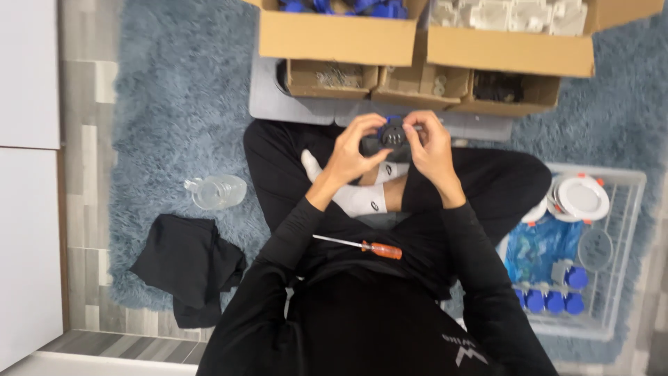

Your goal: Assembling electrical junction boxes by adjusting screws with a screwdriver.

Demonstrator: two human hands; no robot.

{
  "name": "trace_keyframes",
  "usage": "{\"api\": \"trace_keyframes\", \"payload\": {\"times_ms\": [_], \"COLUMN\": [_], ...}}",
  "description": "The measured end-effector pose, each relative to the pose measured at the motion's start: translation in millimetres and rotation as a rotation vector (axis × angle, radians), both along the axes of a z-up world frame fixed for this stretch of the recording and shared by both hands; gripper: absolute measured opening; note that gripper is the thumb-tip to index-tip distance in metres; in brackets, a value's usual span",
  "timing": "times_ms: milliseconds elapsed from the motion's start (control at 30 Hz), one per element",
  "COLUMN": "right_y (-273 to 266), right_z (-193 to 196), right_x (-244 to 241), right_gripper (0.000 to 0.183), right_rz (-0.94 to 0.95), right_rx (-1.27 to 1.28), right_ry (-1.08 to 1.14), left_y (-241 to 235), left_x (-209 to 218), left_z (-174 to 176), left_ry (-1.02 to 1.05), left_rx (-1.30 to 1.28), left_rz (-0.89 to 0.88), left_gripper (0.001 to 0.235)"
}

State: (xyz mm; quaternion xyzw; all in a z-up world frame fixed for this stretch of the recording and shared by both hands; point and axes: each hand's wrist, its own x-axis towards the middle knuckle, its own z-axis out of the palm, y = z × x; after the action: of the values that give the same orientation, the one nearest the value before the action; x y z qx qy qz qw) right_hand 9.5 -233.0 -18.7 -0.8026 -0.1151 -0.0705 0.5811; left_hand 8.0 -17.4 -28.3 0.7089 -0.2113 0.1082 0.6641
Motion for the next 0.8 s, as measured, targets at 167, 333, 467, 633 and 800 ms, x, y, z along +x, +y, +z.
{"api": "trace_keyframes", "payload": {"times_ms": [167, 333, 467, 633, 800], "right_y": [5.7, 9.1, 11.7, 11.1, 9.7], "right_z": [30.4, 48.6, 68.6, 77.3, 78.3], "right_x": [-5.0, -5.7, -11.1, -11.9, -12.6], "right_gripper": [0.003, 0.004, 0.012, 0.012, 0.014], "right_rz": [0.015, 0.027, 0.036, 0.054, 0.073], "right_rx": [-0.031, 0.03, 0.09, 0.082, 0.156], "right_ry": [-0.023, 0.001, 0.112, 0.109, 0.176], "left_y": [0.4, 4.5, 9.0, 8.9, 12.4], "left_x": [-0.6, 0.2, -4.8, -5.1, -5.2], "left_z": [11.6, 32.4, 53.4, 55.3, 61.9], "left_ry": [0.01, -0.018, 0.055, 0.068, 0.234], "left_rx": [-0.078, -0.075, 0.081, 0.041, -0.111], "left_rz": [-0.038, -0.048, -0.081, -0.108, -0.206], "left_gripper": [0.056, 0.058, 0.064, 0.066, 0.067]}}
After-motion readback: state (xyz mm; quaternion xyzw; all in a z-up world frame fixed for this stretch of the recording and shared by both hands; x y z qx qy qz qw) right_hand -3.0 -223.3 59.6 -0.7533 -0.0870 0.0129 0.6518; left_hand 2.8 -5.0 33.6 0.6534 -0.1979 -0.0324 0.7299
